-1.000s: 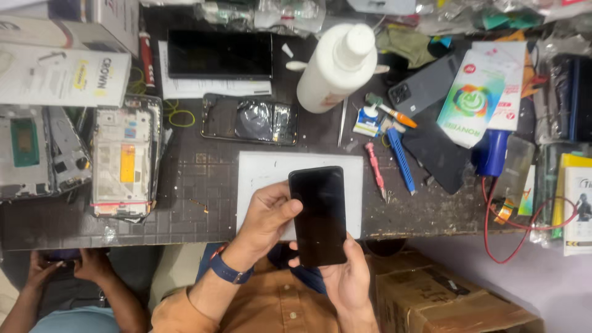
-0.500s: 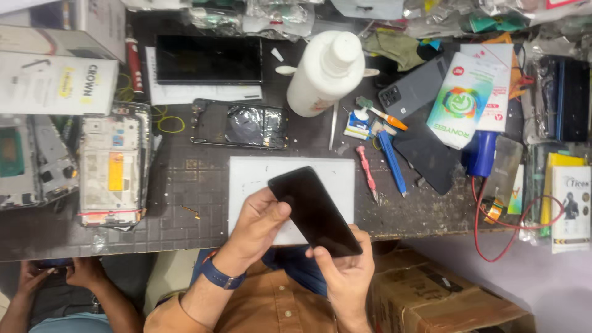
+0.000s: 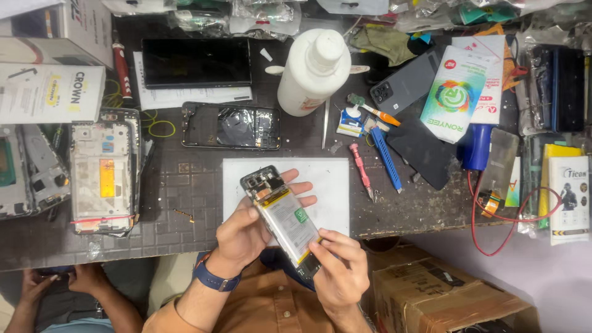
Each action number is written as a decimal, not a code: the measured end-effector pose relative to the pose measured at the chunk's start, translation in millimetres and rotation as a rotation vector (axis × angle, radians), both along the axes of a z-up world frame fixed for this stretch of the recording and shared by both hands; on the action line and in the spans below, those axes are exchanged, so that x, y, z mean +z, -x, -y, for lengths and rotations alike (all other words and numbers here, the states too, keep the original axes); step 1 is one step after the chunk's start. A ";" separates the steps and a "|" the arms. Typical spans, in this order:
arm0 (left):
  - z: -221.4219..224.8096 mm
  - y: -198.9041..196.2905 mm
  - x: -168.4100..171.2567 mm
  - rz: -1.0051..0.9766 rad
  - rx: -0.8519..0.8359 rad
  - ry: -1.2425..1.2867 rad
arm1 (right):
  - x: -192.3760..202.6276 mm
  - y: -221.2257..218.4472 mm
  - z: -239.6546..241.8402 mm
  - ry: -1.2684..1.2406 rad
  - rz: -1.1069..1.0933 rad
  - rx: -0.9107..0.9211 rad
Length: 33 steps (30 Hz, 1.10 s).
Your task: The person handles a disassembled smartphone, connects a charger to test it, then picks up a white smartphone and uses a prying tool and a plastic card to separate the back cover. The person works at a cluttered repair bench with various tools and parts visible.
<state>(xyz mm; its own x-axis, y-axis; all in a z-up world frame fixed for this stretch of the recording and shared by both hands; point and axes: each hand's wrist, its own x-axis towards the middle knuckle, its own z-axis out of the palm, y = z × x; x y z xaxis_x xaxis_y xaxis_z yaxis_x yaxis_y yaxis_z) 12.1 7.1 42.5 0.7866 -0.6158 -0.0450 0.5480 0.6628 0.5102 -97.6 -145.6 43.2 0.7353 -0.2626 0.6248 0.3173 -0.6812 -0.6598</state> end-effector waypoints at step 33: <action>6.2 -2.8 -2.4 -0.193 0.116 -0.104 | -3.8 -176.2 258.3 -0.005 -0.583 -0.703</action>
